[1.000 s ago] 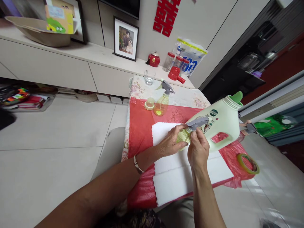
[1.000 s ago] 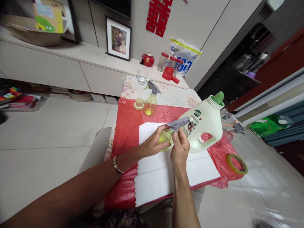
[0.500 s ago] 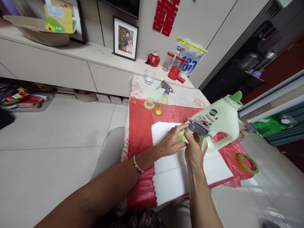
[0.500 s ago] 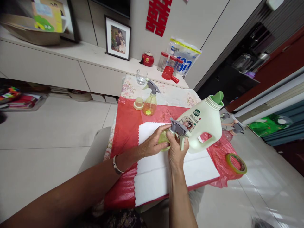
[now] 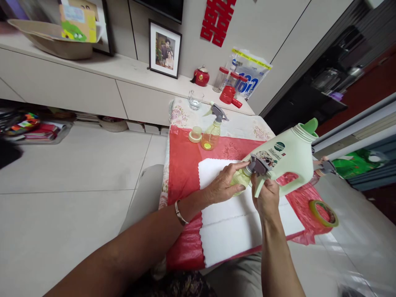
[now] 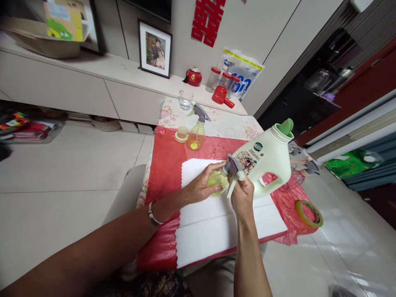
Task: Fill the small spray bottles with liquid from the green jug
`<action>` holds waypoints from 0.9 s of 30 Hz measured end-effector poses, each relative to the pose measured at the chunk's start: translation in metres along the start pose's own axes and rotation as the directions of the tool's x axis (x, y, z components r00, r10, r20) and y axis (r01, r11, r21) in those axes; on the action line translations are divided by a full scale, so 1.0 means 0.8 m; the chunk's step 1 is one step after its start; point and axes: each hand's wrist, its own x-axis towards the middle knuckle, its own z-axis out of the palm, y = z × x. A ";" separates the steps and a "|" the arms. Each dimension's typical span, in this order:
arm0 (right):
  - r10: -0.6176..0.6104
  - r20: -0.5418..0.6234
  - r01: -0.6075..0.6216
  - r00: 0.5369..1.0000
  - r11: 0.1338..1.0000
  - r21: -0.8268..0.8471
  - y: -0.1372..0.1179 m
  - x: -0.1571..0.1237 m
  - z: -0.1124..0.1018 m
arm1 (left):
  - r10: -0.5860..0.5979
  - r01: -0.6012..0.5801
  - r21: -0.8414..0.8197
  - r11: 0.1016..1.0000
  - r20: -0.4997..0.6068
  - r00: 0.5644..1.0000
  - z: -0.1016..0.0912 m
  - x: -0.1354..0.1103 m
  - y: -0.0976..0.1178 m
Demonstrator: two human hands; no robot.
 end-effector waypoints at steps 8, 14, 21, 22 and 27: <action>-0.018 0.027 0.019 0.999 1.000 -0.025 -0.017 0.006 0.018 | -0.013 0.013 0.000 1.000 -0.015 1.000 0.001 -0.001 -0.006; -0.011 0.021 0.012 1.000 0.999 -0.032 -0.017 0.004 0.020 | -0.077 0.077 -0.025 0.997 -0.012 0.997 0.001 -0.004 -0.011; 0.000 0.017 0.000 1.000 1.000 0.026 -0.010 0.002 0.014 | -0.051 0.050 -0.037 0.998 -0.031 0.998 0.002 -0.002 -0.008; -0.003 0.005 0.003 1.000 1.000 0.031 -0.009 0.003 0.015 | -0.025 0.024 -0.032 0.999 -0.033 0.999 0.002 -0.002 -0.008; -0.010 -0.039 0.011 0.999 0.999 0.031 -0.009 0.005 0.023 | 0.028 -0.028 -0.013 1.000 -0.031 0.999 0.001 -0.001 -0.009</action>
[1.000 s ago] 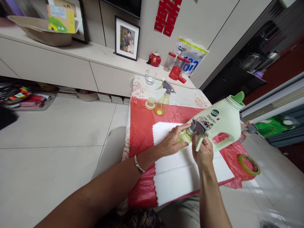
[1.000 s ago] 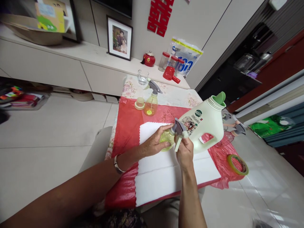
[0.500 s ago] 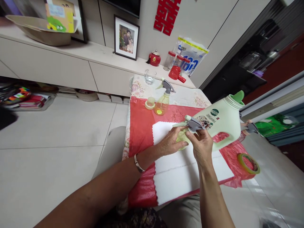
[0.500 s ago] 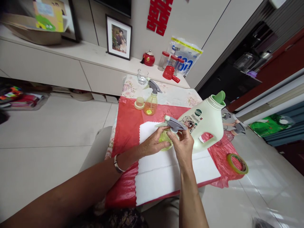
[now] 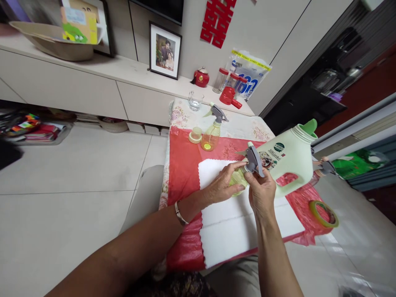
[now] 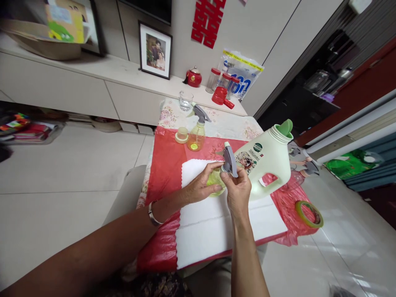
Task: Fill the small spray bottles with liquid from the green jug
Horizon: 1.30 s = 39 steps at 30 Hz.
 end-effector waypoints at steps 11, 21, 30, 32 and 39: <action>0.011 0.013 -0.011 1.000 1.000 -0.004 -0.002 -0.001 -0.001 | 0.026 -0.026 -0.066 0.997 -0.003 1.000 0.002 0.000 -0.001; 0.068 0.133 -0.070 0.989 0.997 0.012 -0.012 -0.001 0.001 | -0.023 0.024 -0.144 0.989 0.005 1.000 0.002 0.002 0.003; 0.045 -0.012 -0.044 0.999 0.998 0.040 0.005 -0.002 0.010 | -0.093 0.087 -0.172 0.981 -0.022 0.995 0.002 0.002 0.004; 0.058 0.036 -0.060 0.998 0.998 0.035 0.003 -0.003 0.009 | -0.089 0.084 -0.169 0.982 -0.020 0.996 0.002 0.002 0.005; 0.064 0.049 -0.066 0.997 0.997 0.034 0.003 -0.002 0.008 | -0.128 0.125 -0.157 0.980 -0.006 0.992 0.001 0.002 0.004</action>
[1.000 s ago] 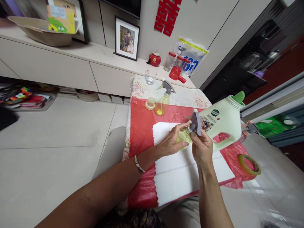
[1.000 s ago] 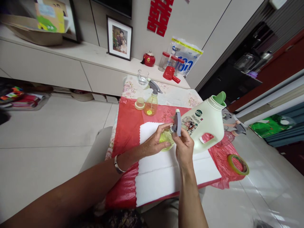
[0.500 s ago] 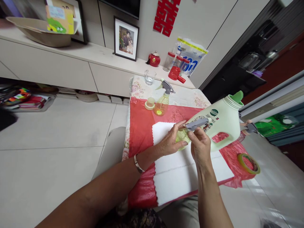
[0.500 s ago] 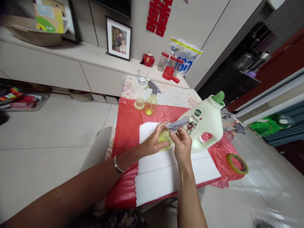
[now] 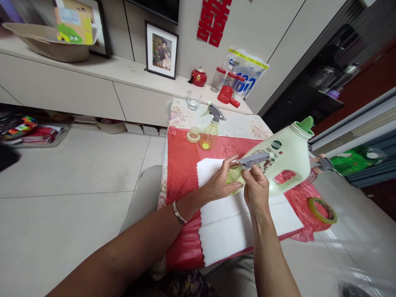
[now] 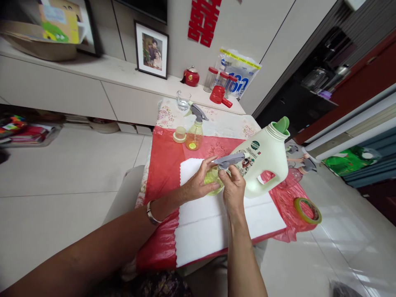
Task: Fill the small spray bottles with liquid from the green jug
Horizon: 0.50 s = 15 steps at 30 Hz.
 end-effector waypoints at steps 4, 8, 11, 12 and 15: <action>-0.020 -0.061 0.021 0.998 1.000 0.017 -0.001 -0.003 -0.001 | -0.171 0.168 0.192 0.967 -0.002 0.985 -0.003 -0.001 -0.002; -0.046 -0.108 0.049 0.993 0.998 0.027 -0.008 -0.012 -0.006 | -0.206 0.183 0.234 0.955 0.077 0.976 -0.004 -0.002 -0.001; -0.054 -0.078 0.057 0.995 0.998 0.027 -0.018 -0.022 -0.013 | -0.207 0.188 0.133 0.973 0.145 0.968 -0.003 -0.003 0.009; -0.048 -0.051 0.050 0.998 0.998 0.028 -0.022 -0.025 -0.017 | -0.240 0.222 0.114 0.968 0.188 0.952 -0.003 -0.004 0.013; 0.002 0.073 -0.004 0.997 0.999 0.035 -0.034 -0.036 -0.032 | -0.287 0.282 0.066 0.957 0.328 0.900 -0.001 -0.005 0.021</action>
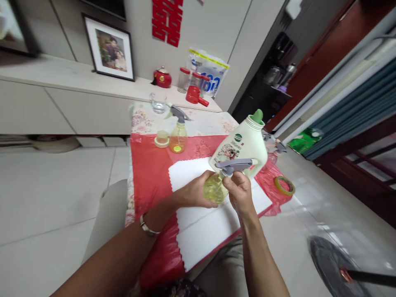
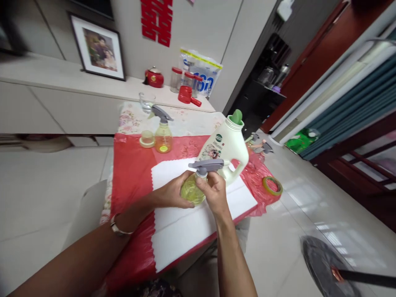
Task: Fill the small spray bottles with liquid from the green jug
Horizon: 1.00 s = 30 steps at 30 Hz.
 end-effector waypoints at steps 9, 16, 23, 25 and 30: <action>0.097 0.190 -0.123 0.977 0.984 0.130 -0.014 -0.024 -0.023 | -0.008 0.147 -0.362 0.921 0.358 0.934 0.007 -0.002 -0.011; 0.047 0.183 -0.069 0.982 0.991 0.118 -0.024 -0.026 -0.016 | -0.042 0.178 -0.408 0.895 0.319 0.947 0.008 -0.002 -0.010; 0.093 0.270 -0.101 0.958 0.995 0.016 -0.040 -0.030 -0.025 | 0.024 0.219 -0.435 0.873 0.488 0.872 0.006 -0.004 -0.017; 0.093 0.253 -0.098 0.963 0.995 0.006 -0.040 -0.031 -0.021 | 0.011 0.224 -0.440 0.870 0.472 0.882 0.006 -0.005 -0.018; 0.081 0.240 -0.079 0.967 0.997 -0.017 -0.047 -0.039 -0.019 | 0.011 0.188 -0.444 0.876 0.407 0.913 0.007 -0.005 -0.016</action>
